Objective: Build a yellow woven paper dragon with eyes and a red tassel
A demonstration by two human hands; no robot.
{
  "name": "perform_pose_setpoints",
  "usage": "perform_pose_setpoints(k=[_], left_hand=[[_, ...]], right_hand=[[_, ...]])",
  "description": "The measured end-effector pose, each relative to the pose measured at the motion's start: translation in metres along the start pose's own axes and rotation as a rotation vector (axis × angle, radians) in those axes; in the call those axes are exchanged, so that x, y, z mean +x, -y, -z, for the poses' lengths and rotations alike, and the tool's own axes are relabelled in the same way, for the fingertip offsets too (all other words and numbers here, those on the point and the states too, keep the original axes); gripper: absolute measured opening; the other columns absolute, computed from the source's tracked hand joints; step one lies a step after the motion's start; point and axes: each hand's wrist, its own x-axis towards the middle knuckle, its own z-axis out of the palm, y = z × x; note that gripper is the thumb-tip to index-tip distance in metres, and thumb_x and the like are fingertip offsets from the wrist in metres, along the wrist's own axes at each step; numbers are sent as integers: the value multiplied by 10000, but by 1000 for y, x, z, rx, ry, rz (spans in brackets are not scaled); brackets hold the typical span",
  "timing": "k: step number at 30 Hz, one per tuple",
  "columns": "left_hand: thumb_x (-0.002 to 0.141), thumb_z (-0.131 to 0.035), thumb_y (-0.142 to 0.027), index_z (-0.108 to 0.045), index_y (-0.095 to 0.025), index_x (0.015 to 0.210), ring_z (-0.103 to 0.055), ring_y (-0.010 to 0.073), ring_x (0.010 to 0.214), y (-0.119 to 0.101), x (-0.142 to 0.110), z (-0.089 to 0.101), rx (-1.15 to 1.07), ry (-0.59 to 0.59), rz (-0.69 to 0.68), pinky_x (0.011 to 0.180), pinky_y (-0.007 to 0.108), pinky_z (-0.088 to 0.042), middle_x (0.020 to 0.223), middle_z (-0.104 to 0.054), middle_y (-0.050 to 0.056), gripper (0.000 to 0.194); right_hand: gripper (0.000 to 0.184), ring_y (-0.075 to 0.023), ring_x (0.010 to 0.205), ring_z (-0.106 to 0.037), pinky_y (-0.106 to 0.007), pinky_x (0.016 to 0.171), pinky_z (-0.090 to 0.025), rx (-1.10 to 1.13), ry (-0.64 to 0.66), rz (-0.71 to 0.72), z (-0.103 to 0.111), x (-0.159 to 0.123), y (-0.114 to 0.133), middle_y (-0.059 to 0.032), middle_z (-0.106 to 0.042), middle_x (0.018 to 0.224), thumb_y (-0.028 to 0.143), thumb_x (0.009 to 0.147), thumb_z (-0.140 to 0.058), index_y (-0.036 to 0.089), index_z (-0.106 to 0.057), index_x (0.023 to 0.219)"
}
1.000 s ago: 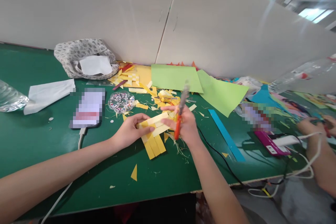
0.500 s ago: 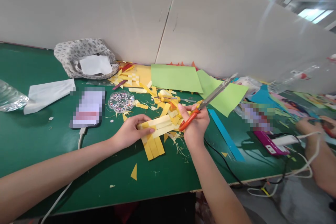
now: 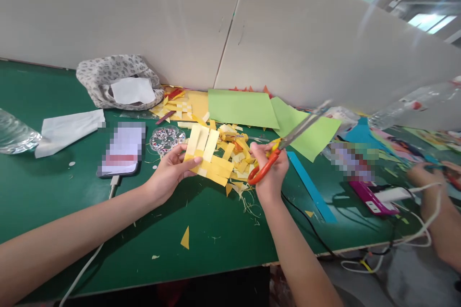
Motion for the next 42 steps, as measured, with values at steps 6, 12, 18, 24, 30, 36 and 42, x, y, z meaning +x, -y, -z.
perform_pose_setpoints(k=[6,12,18,24,30,36,42], left_hand=[[701,-732,-166,-582,-203,1077,-644,148,940,-4,-9,9,-15,1,-1,796,225,-520,1025,-692,33,406],[720,-726,-247,-630,-193,975,-655,131,831,-2,-10,13,28,-67,-26,754,234,-527,929,-700,13,278],[711,-729,-302,-622,-191,957,-648,138,831,3,-2,14,76,-146,-74,762,251,-528,953,-688,15,290],[709,-731,-311,-624,-194,947,-639,129,804,3,0,16,99,-156,-61,725,231,-524,939,-679,5,286],[731,-714,-317,-637,-186,961,-638,140,834,3,-1,16,115,-105,-45,760,242,-517,956,-686,20,276],[722,-714,-333,-668,-175,876,-635,146,804,4,-2,16,225,-79,-44,711,224,-504,896,-696,20,225],[710,-718,-339,-677,-177,872,-637,161,814,4,-3,15,243,-55,-43,723,245,-505,904,-700,31,234]], right_hand=[[313,-125,565,-419,-288,567,-379,-502,318,310,4,-7,8,51,-422,612,406,667,-669,228,-417,720],[308,-153,566,-434,-359,732,-409,-862,537,576,5,-5,14,21,-468,618,449,697,-623,231,-407,723],[310,-207,647,-554,-396,780,-409,-1012,662,563,7,-2,10,-32,-604,703,477,715,-589,204,-496,828],[284,-232,707,-592,-434,820,-406,-1112,727,516,6,-3,9,-52,-640,748,462,744,-555,197,-521,843],[282,-224,686,-589,-422,785,-417,-1110,737,519,5,-4,10,-51,-626,724,461,741,-548,192,-523,821],[233,-225,723,-593,-401,756,-419,-1059,761,509,2,-11,11,-39,-617,733,429,731,-556,209,-495,782],[212,-232,759,-592,-421,823,-417,-1031,757,507,-1,-14,8,-42,-630,773,363,701,-571,210,-491,824]])
